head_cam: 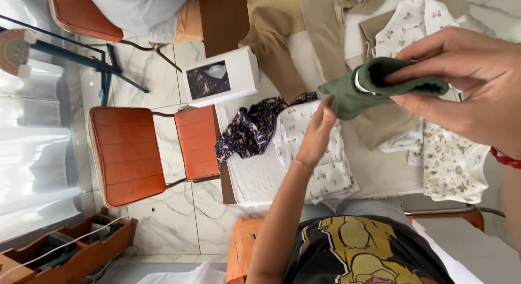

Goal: Folding various baby garments and packing them into a gift box

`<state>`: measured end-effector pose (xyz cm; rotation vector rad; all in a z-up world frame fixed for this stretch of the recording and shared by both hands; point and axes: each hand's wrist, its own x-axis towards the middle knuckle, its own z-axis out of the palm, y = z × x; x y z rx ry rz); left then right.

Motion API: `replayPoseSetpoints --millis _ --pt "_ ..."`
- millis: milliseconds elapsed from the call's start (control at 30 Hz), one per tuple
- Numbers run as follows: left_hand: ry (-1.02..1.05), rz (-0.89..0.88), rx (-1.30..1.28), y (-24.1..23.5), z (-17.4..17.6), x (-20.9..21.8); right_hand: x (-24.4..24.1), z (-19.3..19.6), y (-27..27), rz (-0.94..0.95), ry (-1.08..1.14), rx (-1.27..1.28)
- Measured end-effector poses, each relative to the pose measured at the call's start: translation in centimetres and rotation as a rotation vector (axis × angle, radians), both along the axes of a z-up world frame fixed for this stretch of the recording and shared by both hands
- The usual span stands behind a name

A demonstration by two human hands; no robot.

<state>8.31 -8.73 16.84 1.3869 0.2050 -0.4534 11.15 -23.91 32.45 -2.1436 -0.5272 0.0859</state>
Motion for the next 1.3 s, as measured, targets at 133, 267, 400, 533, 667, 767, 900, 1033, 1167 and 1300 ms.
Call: replayPoseSetpoints --millis 133,267,400,533,667,767,900,1033,1167,1300 --pt "0.093 0.184 -0.632 -0.4 -4.4 1.3 -0.2 -0.9 -1.2 -0.034 -0.016 0.039" --pt "-0.071 0.213 -0.719 2.2 -1.9 0.6 0.0 -3.7 -3.1 -0.090 0.059 0.055" --pt "-0.140 0.364 -0.234 4.1 -1.4 0.5 -0.1 -6.0 -3.7 -0.138 0.107 0.058" --pt "-0.322 0.415 -0.063 5.8 -0.6 0.8 -0.3 -6.3 -3.0 -0.140 0.105 0.001" --pt "-0.641 0.202 0.412 7.0 -0.6 2.4 -0.1 -5.0 -1.1 -0.177 0.159 0.070" --pt "-0.738 0.175 0.727 7.3 -1.1 1.9 -1.6 -2.8 -0.1 -0.139 0.161 -0.158" --pt "-0.874 0.145 0.784 7.1 -0.5 -1.0 -6.1 -7.1 -3.0 0.072 0.421 -0.342" --pt "-0.812 0.004 0.899 6.0 -11.1 -7.3 -10.4 -16.7 -3.2 0.467 0.157 -0.284" --pt "-0.598 -0.220 0.967 5.4 -15.9 -11.8 -9.8 -23.6 -2.1 0.556 0.427 -0.403" --pt "-0.338 0.001 0.800 4.9 -15.2 -10.0 -3.2 -23.5 1.7 0.468 0.194 -0.379"
